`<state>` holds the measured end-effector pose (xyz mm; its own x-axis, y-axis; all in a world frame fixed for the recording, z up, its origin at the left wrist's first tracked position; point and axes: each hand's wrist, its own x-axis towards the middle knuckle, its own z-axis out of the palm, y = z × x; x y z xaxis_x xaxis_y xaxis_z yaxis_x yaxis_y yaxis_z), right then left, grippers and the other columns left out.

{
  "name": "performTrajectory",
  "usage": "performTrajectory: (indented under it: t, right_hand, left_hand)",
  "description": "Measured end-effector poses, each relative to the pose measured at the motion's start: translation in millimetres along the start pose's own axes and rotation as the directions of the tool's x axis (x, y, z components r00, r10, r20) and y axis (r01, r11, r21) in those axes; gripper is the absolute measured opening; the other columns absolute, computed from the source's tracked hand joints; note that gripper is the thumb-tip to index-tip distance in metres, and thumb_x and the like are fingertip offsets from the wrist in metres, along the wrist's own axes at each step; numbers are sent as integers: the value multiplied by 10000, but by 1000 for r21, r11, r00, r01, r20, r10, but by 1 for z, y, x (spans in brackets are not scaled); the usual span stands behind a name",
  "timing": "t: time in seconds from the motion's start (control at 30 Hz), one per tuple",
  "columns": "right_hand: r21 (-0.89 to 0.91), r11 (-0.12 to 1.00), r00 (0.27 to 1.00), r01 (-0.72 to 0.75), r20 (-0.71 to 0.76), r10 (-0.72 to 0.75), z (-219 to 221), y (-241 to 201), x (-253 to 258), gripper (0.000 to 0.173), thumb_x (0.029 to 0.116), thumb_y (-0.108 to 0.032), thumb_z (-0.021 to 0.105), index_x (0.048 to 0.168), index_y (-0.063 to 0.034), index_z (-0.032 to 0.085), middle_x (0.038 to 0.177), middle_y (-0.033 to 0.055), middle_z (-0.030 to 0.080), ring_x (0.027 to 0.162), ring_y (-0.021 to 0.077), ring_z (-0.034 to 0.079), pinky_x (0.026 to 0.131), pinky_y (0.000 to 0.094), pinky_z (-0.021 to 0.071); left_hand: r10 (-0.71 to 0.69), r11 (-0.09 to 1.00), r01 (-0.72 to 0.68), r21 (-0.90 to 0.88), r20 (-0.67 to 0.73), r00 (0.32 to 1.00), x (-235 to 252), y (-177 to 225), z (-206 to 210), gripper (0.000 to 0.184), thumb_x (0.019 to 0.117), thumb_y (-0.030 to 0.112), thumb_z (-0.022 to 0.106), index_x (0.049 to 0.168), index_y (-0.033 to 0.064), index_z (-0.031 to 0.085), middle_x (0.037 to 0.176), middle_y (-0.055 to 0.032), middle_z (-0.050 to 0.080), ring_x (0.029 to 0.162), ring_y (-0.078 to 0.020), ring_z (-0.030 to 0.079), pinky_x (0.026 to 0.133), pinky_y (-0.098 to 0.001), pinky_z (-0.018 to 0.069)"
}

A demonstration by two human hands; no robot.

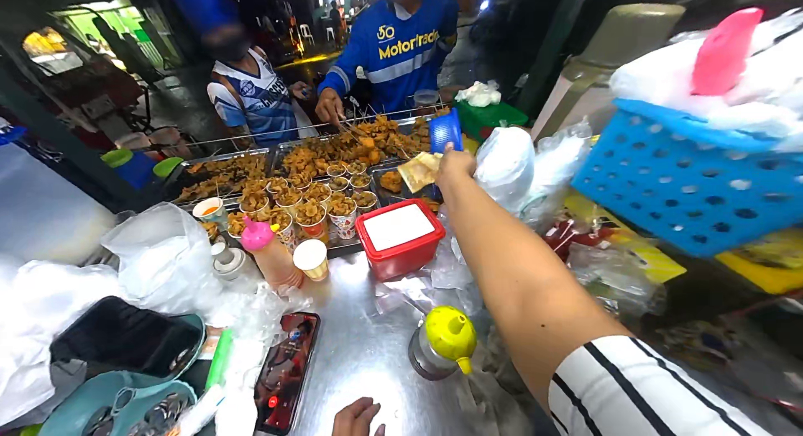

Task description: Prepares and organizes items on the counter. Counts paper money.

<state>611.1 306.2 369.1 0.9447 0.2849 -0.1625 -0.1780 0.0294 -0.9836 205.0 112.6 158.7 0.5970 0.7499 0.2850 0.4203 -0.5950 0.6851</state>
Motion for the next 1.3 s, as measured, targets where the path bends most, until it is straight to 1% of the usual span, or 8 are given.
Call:
performTrajectory:
  t: [0.2,0.37,0.43,0.5,0.57,0.77,1.1,1.3]
  right_hand:
    - [400,910,980,-113,-106,168,6,-15,7,527,1137,-334,317,1522,23,362,1486,216,463,1390,287,473,1135,428,404]
    - [808,584,990,-75,-11,144,10,-23,12,508,1136,-364,324,1526,-39,339,1503,165,441,1389,258,468,1129,427,438]
    - [679,727,995,-99,65,75,6,-18,11,495,1138,-359,324,1498,-23,379,1481,177,466,1350,265,505,1095,429,466]
    - [330,944,990,-23,141,-25,0,-11,14,496,1133,-346,359,1449,24,456,1443,218,505,1310,290,532,1075,456,467]
    - [-20,992,964,128,238,-120,-3,-7,18,467,1114,-342,434,1386,20,546,1373,244,564,1259,334,563,1041,515,462]
    - [-488,745,832,454,531,-159,-10,-14,13,414,1077,-325,540,1318,0,626,1295,284,618,1232,427,582,1028,631,434]
    - [-555,460,690,693,696,-200,-32,-51,5,347,1076,-266,552,1257,10,657,1226,288,647,1194,445,598,1016,644,423]
    - [-617,135,631,775,761,-149,-36,-67,3,327,1064,-218,569,1267,21,664,1245,308,645,1236,490,581,1034,674,418]
  left_hand:
    - [40,996,-39,81,-5,999,0,1,4,252,974,150,627,1116,-20,747,1162,-219,708,1107,-370,664,999,-444,521]
    - [62,993,-61,99,-3,998,0,2,4,251,975,159,625,1107,-14,750,1146,-206,715,1101,-368,666,995,-440,524]
    - [73,992,-71,108,-9,997,0,2,5,252,968,159,628,1099,-15,753,1137,-205,720,1092,-373,670,991,-445,526]
    - [77,991,-76,109,-6,997,1,2,5,254,972,164,627,1101,-14,753,1139,-203,720,1096,-375,668,995,-449,523]
    - [79,991,-78,111,-4,997,1,1,5,253,976,167,623,1100,-12,753,1143,-197,721,1105,-373,665,1005,-450,517]
    - [132,980,-127,152,-19,991,0,-3,9,244,973,170,618,1074,-2,759,1101,-178,736,1084,-364,678,998,-457,522]
    - [140,978,-131,164,-48,989,0,-2,11,241,960,183,619,1039,15,773,1089,-164,739,1070,-356,678,969,-448,532]
    - [145,975,-134,176,-50,988,0,-2,11,233,949,175,624,1028,20,778,1091,-158,742,1067,-363,681,959,-468,535]
